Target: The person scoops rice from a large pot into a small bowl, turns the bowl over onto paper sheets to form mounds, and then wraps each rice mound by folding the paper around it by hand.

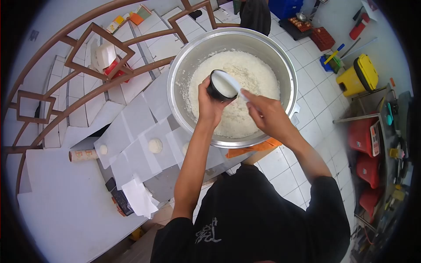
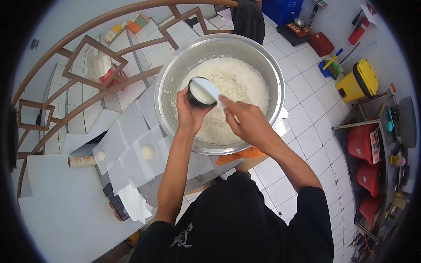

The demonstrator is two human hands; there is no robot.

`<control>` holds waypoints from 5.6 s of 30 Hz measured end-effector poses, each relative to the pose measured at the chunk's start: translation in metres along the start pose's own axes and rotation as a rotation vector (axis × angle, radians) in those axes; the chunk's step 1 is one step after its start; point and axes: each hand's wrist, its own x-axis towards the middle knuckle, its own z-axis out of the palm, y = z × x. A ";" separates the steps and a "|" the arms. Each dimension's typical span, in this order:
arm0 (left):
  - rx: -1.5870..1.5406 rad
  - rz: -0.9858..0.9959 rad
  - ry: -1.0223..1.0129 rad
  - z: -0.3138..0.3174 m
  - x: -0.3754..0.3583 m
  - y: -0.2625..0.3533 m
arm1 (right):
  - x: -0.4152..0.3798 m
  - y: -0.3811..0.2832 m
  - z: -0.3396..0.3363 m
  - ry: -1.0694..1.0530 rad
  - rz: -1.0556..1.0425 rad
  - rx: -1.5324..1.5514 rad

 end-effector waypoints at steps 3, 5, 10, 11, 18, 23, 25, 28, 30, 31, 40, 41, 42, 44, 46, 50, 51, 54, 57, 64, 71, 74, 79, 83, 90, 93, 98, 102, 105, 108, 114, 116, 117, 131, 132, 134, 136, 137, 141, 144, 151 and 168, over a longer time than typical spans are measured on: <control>-0.357 0.105 0.033 0.020 0.000 -0.004 | -0.004 -0.005 0.011 0.261 0.162 0.156; -0.323 0.176 0.214 0.017 0.015 -0.017 | -0.009 -0.004 0.049 0.193 0.112 -0.112; -0.093 0.387 0.348 0.012 0.016 -0.032 | -0.015 -0.008 0.026 0.104 0.067 0.024; -0.095 0.390 0.348 0.014 0.015 -0.033 | -0.012 -0.013 0.011 0.102 0.186 0.148; -0.333 0.632 0.363 0.014 0.009 -0.040 | -0.012 -0.042 0.029 0.092 0.145 0.048; -0.842 0.442 0.073 -0.010 -0.047 -0.003 | -0.012 -0.073 0.027 0.413 0.258 0.163; -0.857 0.337 0.228 -0.017 -0.070 0.006 | -0.021 -0.077 0.067 0.142 0.002 -0.115; -1.016 0.368 0.091 -0.061 -0.106 -0.003 | -0.038 -0.104 0.108 0.117 -0.043 0.108; -1.142 0.376 0.025 -0.103 -0.141 -0.007 | -0.068 -0.087 0.146 0.374 0.009 0.259; -1.212 0.374 0.044 -0.124 -0.157 -0.012 | -0.081 -0.085 0.158 0.540 0.107 0.441; -0.880 0.512 0.825 -0.408 -0.306 -0.077 | -0.105 -0.159 0.221 0.582 0.534 0.208; -0.756 0.575 0.885 -0.443 -0.311 -0.079 | -0.103 -0.177 0.226 0.682 0.649 0.401; -0.537 0.584 1.012 -0.465 -0.313 -0.069 | -0.097 -0.191 0.233 0.689 0.583 0.430; -0.318 0.585 1.114 -0.496 -0.303 -0.046 | -0.097 -0.209 0.250 0.684 0.587 0.426; 0.925 0.600 1.112 -0.514 -0.292 -0.031 | -0.090 -0.234 0.267 0.662 0.579 0.401; 1.457 0.502 0.898 -0.539 -0.276 -0.050 | -0.075 -0.260 0.286 0.590 0.617 0.483; 1.453 0.508 0.896 -0.541 -0.278 -0.049 | -0.068 -0.263 0.288 0.594 0.613 0.480; 1.373 0.541 0.881 -0.552 -0.291 -0.049 | -0.060 -0.270 0.293 0.583 0.540 0.421; 1.164 0.535 0.698 -0.568 -0.302 -0.055 | -0.062 -0.271 0.296 0.586 0.566 0.445; 1.340 0.156 0.779 -0.549 -0.289 -0.027 | -0.067 -0.280 0.302 0.613 0.607 0.457; 1.508 -0.014 0.710 -0.529 -0.288 0.015 | -0.079 -0.261 0.286 0.661 0.678 0.461; 1.471 0.036 0.732 -0.512 -0.296 0.052 | -0.073 -0.270 0.273 0.683 0.647 0.409; 0.983 0.209 0.789 -0.505 -0.303 0.111 | -0.071 -0.241 0.228 0.720 0.619 0.458; -0.010 0.247 0.491 -0.448 -0.301 0.122 | -0.066 -0.179 0.145 0.562 0.529 0.521; -0.748 -0.088 0.210 -0.275 -0.231 -0.021 | 0.064 -0.022 0.014 -0.379 0.316 -0.784; -0.718 -0.170 0.298 -0.201 -0.189 -0.091 | 0.128 0.081 0.022 -0.465 -0.046 -1.156; -0.647 -0.127 0.624 -0.109 -0.152 -0.128 | 0.165 0.115 0.056 -0.776 -0.277 -0.860; -0.581 -0.027 0.674 -0.080 -0.140 -0.118 | 0.152 0.135 0.059 -0.730 -0.314 -0.661; -0.582 -0.017 0.722 -0.077 -0.136 -0.124 | 0.136 0.143 0.064 -0.712 -0.262 -0.605; -0.600 -0.032 0.772 -0.075 -0.133 -0.128 | 0.121 0.152 0.070 -0.638 -0.271 -0.487; -0.512 -0.030 0.747 -0.076 -0.139 -0.125 | 0.112 0.136 0.095 -0.592 -0.308 -0.408; -0.490 -0.056 0.711 -0.081 -0.143 -0.121 | 0.114 0.129 0.094 -0.613 -0.275 -0.434; -0.476 -0.086 0.682 -0.082 -0.147 -0.118 | 0.114 0.128 0.094 -0.652 -0.218 -0.448; -0.327 0.463 0.588 -0.043 -0.138 0.015 | 0.103 0.120 0.037 -0.518 0.088 -0.196; -0.342 0.439 0.568 -0.043 -0.121 0.014 | 0.105 0.109 0.023 -0.463 0.065 -0.215; -0.392 0.338 0.546 -0.043 -0.080 0.003 | 0.110 0.088 -0.009 -0.409 0.047 -0.217; -0.482 0.189 0.476 -0.036 -0.040 -0.008 | 0.121 0.062 -0.043 -0.422 0.085 -0.219; -0.534 0.115 0.405 -0.029 -0.023 -0.012 | 0.124 0.049 -0.055 -0.409 0.088 -0.229; -0.695 0.097 0.159 0.004 0.013 -0.020 | 0.134 0.009 -0.062 -0.271 -0.139 -0.564; -0.726 0.061 0.176 0.017 0.014 -0.021 | 0.159 -0.025 -0.081 -0.430 -0.109 -0.839; -0.682 0.178 0.228 0.004 0.018 -0.017 | 0.167 -0.012 -0.121 -0.578 0.202 -0.364; -0.405 0.166 0.416 -0.001 0.026 -0.001 | 0.046 -0.010 0.014 -0.164 -0.008 -0.336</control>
